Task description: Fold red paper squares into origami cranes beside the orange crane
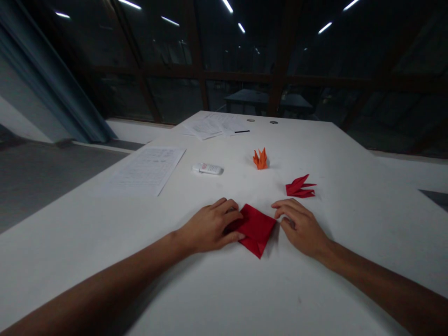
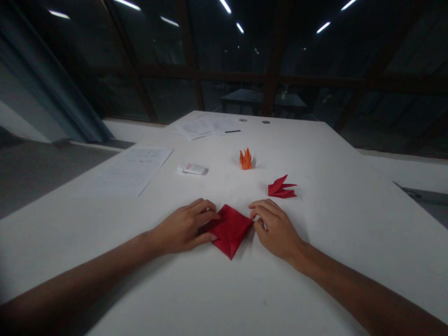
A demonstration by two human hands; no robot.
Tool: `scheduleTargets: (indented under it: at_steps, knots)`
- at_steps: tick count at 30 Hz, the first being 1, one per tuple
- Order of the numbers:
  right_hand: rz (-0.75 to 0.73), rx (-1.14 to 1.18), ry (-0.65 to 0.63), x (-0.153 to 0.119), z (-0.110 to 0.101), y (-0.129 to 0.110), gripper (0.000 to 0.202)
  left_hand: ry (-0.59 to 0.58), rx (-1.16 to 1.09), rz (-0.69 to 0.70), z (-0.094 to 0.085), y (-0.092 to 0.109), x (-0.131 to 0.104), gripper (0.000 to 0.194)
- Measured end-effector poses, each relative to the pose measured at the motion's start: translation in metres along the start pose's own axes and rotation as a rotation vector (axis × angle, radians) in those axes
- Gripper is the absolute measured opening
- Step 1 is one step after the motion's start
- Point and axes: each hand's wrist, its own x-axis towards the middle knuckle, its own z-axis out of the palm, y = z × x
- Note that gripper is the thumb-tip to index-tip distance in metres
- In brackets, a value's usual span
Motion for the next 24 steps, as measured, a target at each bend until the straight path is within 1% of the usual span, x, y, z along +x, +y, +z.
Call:
scheduleTargets:
  at_steps: [2, 3, 4, 6, 8, 9, 12, 16, 20, 22, 24]
  knots:
    - [-0.05, 0.007, 0.018, -0.001, -0.002, -0.005, 0.023, -0.005, 0.026, 0.038, 0.001, 0.0, -0.001, 0.051]
    - [-0.086, 0.018, -0.007, -0.001, -0.002, -0.007, 0.023, -0.007, 0.031, 0.057, 0.002, -0.001, -0.001, 0.052]
    - [-0.135, 0.028, -0.047, -0.001, -0.002, -0.01, 0.025, -0.007, 0.035, 0.068, 0.003, 0.0, -0.001, 0.051]
    - [-0.229, 0.036, -0.174, -0.001, -0.001, -0.014, 0.028, -0.001, 0.043, 0.054, 0.006, 0.0, 0.0, 0.043]
    - [-0.29, 0.024, -0.275, -0.001, 0.002, -0.017, 0.024, 0.01, 0.054, 0.015, 0.008, 0.002, 0.001, 0.034]
    - [-0.3, 0.014, -0.303, -0.001, 0.003, -0.017, 0.021, 0.018, 0.059, -0.001, 0.009, 0.003, 0.002, 0.031]
    - [-0.27, -0.005, -0.328, -0.001, 0.006, -0.018, 0.018, 0.037, 0.062, -0.007, 0.01, 0.005, 0.003, 0.031]
    - [-0.241, 0.006, -0.342, -0.001, 0.006, -0.019, 0.016, 0.041, 0.055, 0.041, 0.012, 0.003, 0.003, 0.041]
    - [-0.23, 0.012, -0.361, 0.0, 0.004, -0.019, 0.016, 0.028, 0.065, 0.077, 0.013, -0.001, 0.002, 0.041]
    - [-0.208, 0.016, -0.345, 0.0, 0.004, -0.019, 0.017, 0.017, 0.065, 0.074, 0.013, -0.001, 0.002, 0.042]
    - [-0.15, 0.018, -0.299, 0.001, 0.004, -0.018, 0.021, 0.006, 0.057, 0.068, 0.012, -0.001, 0.002, 0.042]
